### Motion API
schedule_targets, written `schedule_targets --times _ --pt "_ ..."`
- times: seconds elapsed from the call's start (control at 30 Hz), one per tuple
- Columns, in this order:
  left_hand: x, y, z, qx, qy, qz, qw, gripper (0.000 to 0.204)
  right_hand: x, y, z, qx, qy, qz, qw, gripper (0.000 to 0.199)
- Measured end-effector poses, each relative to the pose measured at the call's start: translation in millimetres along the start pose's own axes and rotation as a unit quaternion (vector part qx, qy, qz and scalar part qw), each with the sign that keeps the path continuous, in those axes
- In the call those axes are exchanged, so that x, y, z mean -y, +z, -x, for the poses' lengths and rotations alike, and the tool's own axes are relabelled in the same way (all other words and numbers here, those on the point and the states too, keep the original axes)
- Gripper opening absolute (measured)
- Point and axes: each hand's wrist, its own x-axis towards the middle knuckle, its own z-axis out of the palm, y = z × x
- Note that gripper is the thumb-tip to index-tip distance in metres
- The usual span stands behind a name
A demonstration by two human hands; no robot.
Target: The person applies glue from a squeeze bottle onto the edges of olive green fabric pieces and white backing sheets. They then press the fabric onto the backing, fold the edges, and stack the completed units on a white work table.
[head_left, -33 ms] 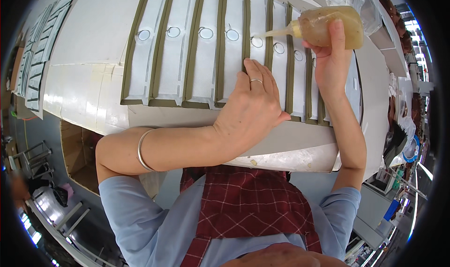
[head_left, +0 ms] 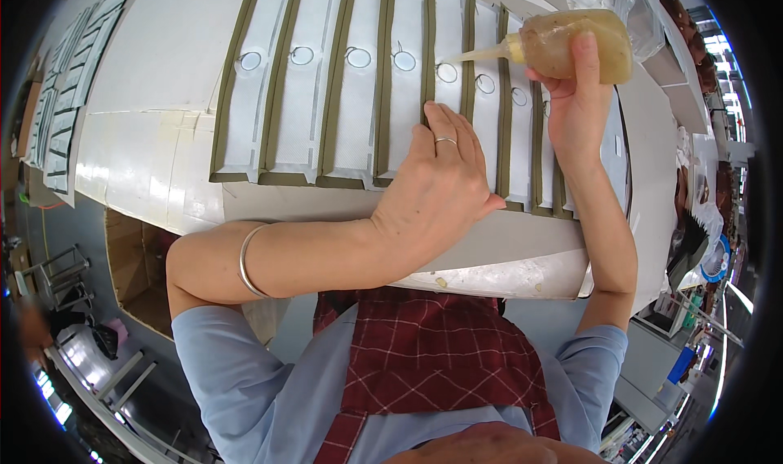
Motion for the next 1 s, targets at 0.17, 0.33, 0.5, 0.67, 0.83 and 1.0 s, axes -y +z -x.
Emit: schedule_targets --times 0.17,0.33,0.5,0.67,0.83,1.0 --pt "-0.2 -1.2 -0.3 0.0 0.005 -0.01 1.0 0.081 0.8 6.3 3.3 0.009 0.023 0.008 1.0 0.042" --pt "-1.2 -5.1 3.4 0.019 0.0 -0.027 0.999 0.082 13.8 -6.1 7.7 0.079 0.055 -0.067 0.993 0.048" --pt "-0.4 -3.9 4.4 -0.014 -0.016 -0.018 1.0 0.082 27.2 -14.8 -8.6 0.089 0.092 -0.255 0.958 0.052" --pt "0.3 -1.7 3.3 -0.017 -0.031 -0.018 0.999 0.081 0.9 14.0 -13.2 0.007 0.005 -0.045 0.999 0.048" --pt "-0.9 -1.0 4.4 -0.037 -0.037 0.008 0.999 0.082 -6.5 31.8 -13.5 0.026 -0.005 0.007 1.0 0.046" --pt "-0.2 1.4 5.6 -0.025 -0.032 0.017 0.999 0.078 -9.6 38.7 -11.4 0.032 0.003 0.008 0.999 0.041"
